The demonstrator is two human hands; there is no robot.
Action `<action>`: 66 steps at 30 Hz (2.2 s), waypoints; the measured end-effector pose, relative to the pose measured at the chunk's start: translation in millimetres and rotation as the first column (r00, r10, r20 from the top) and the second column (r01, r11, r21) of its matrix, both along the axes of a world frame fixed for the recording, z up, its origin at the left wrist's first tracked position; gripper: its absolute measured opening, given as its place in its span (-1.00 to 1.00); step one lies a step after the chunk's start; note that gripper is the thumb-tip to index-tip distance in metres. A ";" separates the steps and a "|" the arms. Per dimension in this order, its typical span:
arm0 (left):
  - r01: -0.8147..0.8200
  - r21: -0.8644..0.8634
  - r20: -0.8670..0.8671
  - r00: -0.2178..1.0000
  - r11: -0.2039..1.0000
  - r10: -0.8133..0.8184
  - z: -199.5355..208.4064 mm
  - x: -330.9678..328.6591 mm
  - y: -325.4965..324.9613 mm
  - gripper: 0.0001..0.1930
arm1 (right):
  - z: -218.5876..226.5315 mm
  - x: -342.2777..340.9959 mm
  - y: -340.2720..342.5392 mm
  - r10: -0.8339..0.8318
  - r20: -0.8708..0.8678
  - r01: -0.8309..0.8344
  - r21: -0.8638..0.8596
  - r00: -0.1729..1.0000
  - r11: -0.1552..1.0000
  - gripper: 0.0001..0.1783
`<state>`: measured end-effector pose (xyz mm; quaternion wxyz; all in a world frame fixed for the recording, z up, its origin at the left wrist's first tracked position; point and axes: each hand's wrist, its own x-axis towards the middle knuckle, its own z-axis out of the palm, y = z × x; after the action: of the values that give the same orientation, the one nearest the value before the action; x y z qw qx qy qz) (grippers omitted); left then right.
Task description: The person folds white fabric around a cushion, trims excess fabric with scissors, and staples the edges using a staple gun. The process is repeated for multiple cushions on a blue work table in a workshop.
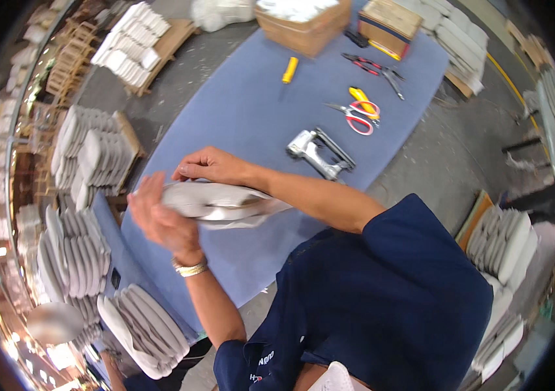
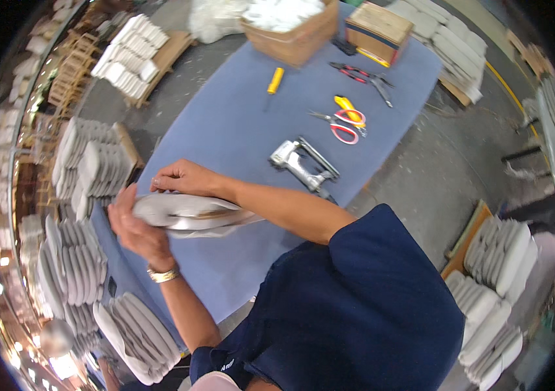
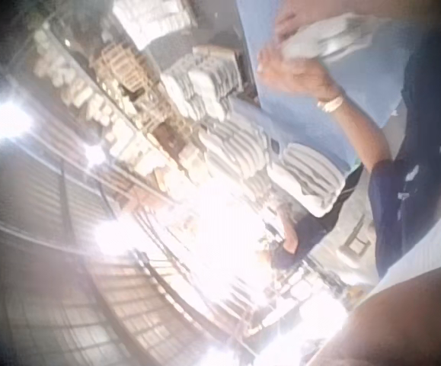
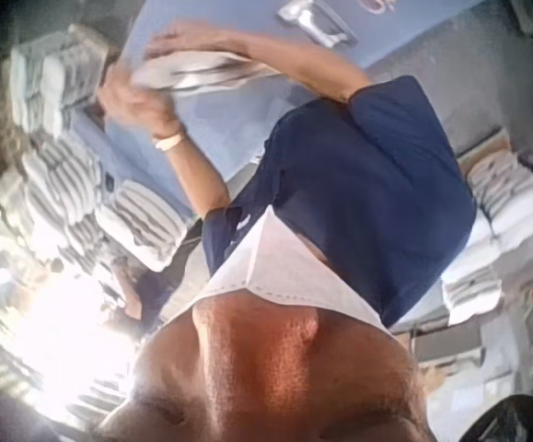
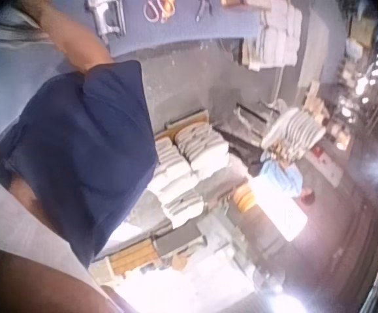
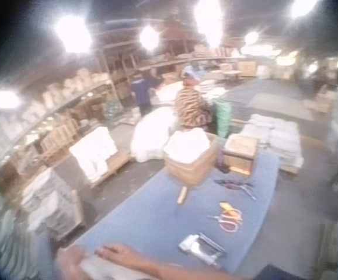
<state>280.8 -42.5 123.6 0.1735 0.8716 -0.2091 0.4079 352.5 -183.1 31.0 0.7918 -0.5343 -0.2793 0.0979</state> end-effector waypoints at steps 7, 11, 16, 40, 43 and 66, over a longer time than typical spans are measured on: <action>-0.512 -0.053 -0.200 0.846 0.857 0.494 -18.3 -23.5 61.1 -0.40 | -78.1 -45.3 -151.8 -0.407 -0.054 0.359 -0.378 0.912 0.853 -0.66; -0.649 -0.058 -0.239 0.747 0.759 0.620 -31.5 -71.8 88.2 -0.46 | -173.3 -52.4 -279.9 -0.645 0.389 0.622 -0.764 0.658 0.173 -0.48; -0.724 -0.498 -0.455 0.686 0.477 0.567 -51.0 -134.6 65.6 -0.34 | -254.9 -64.1 -388.7 -0.355 0.583 0.603 -0.795 0.731 -0.065 -0.25; -0.599 -0.761 -0.364 0.712 0.249 0.601 -107.3 -206.5 0.0 -0.28 | 64.0 -28.4 -105.4 0.753 0.060 -0.279 -0.907 0.655 0.315 -0.29; -0.583 -0.746 -0.332 0.744 0.322 0.580 -91.8 -192.7 9.1 -0.30 | 50.2 -30.7 -67.9 0.783 0.225 -0.279 -0.848 0.580 0.451 -0.23; -0.648 -0.554 -0.378 0.755 0.523 0.536 -33.1 -127.4 9.0 -0.30 | 30.3 11.6 -52.4 0.792 0.206 -0.458 -0.721 0.575 0.520 -0.21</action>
<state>153.4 -33.5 90.5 0.3339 0.8005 0.2718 0.4170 364.1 -235.5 61.3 0.3788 -0.6128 -0.6128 0.3248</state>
